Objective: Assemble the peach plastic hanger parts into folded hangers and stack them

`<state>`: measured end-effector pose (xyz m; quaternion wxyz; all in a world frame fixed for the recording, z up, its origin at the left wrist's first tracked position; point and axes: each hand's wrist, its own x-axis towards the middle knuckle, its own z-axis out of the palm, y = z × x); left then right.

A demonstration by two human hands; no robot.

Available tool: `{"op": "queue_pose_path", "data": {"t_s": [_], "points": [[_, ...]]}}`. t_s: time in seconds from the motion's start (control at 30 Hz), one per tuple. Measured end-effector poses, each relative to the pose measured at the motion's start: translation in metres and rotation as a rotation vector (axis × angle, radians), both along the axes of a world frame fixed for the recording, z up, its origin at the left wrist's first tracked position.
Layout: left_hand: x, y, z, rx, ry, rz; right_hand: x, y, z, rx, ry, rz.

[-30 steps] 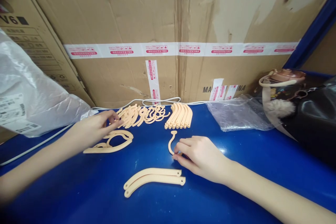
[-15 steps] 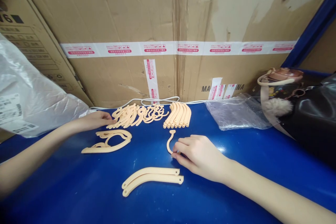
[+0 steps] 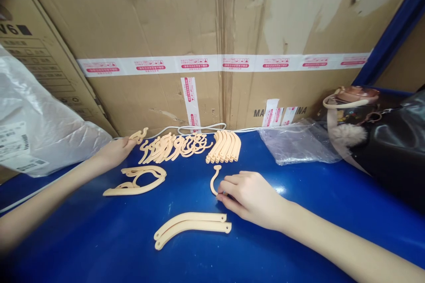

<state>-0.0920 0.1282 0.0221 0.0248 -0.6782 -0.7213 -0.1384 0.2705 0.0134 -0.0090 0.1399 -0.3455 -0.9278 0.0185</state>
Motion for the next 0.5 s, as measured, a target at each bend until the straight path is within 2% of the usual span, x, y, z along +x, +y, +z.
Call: {"op": "queue_pose_path", "data": {"t_s": [0.13,0.23,0.3,0.37,0.5], "points": [[0.008,-0.021,0.018,0.013,0.019,0.033,0.001,0.001,0.0,-0.003,0.012,-0.009],[0.023,-0.046,0.023,0.068,0.022,-0.045,0.001,0.0,0.003,-0.028,0.086,-0.026],[0.036,-0.065,0.021,0.091,0.014,-0.132,-0.002,0.0,0.007,-0.125,0.204,-0.062],[0.05,-0.083,0.015,0.111,0.005,-0.255,-0.008,0.001,0.013,-0.292,0.352,-0.119],[0.074,-0.105,0.002,0.471,0.3,-0.731,-0.026,0.01,0.022,-0.681,0.692,-0.181]]}}
